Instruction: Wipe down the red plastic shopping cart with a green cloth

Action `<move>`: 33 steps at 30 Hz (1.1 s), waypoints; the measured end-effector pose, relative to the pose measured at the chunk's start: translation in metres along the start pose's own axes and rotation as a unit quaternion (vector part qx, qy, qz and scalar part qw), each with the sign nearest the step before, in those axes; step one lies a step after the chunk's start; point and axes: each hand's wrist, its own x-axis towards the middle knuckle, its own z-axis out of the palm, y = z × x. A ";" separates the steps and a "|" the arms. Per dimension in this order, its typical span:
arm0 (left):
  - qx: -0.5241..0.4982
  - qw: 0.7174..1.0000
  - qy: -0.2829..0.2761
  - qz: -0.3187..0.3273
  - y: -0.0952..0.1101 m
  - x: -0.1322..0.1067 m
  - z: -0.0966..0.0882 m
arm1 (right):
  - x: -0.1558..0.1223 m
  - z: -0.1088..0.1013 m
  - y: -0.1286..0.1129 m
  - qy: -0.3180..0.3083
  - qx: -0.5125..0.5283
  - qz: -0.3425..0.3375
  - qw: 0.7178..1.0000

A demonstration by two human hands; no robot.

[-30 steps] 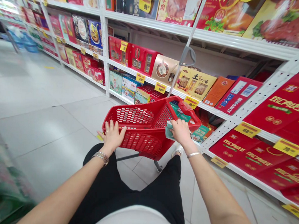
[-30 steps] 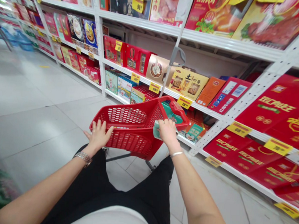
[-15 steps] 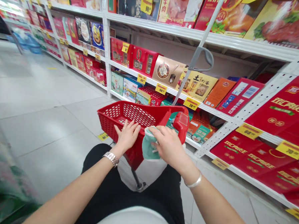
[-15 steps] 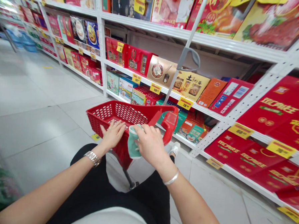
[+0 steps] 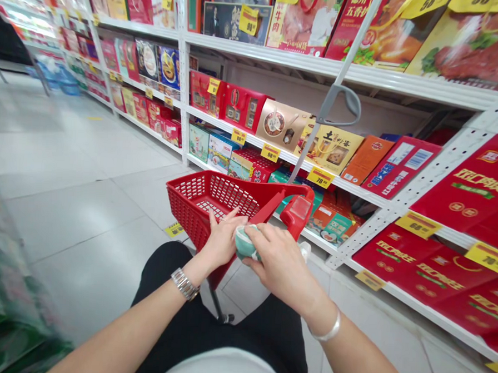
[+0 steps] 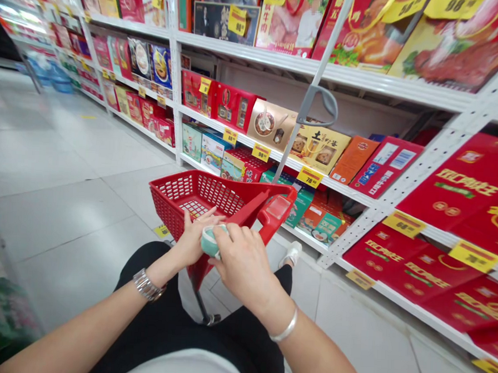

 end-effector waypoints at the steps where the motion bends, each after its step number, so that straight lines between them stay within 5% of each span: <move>1: -0.014 1.000 -0.004 -0.003 0.001 0.000 -0.001 | -0.003 -0.001 0.002 0.003 0.012 -0.004 1.000; 10: -0.055 0.997 0.057 0.007 0.018 -0.005 0.012 | -0.053 -0.025 0.056 0.051 0.076 0.015 0.996; 16: -0.035 0.997 0.063 0.021 0.012 -0.014 0.011 | -0.054 -0.034 0.083 0.243 0.002 0.067 0.968; 22: -0.027 0.999 0.021 0.037 -0.008 -0.016 -0.009 | -0.019 -0.002 0.052 0.137 0.074 -0.089 0.984; 25: -0.018 0.999 -0.009 0.046 -0.026 -0.013 -0.023 | -0.009 0.007 0.055 0.150 0.115 -0.123 0.974; 30: -0.004 0.997 -0.028 0.070 -0.065 -0.006 -0.041 | 0.020 0.011 0.083 0.161 0.156 -0.119 0.967; 33: 0.006 0.996 -0.036 0.078 -0.082 -0.001 -0.048 | 0.049 0.008 0.100 0.132 0.139 -0.055 0.980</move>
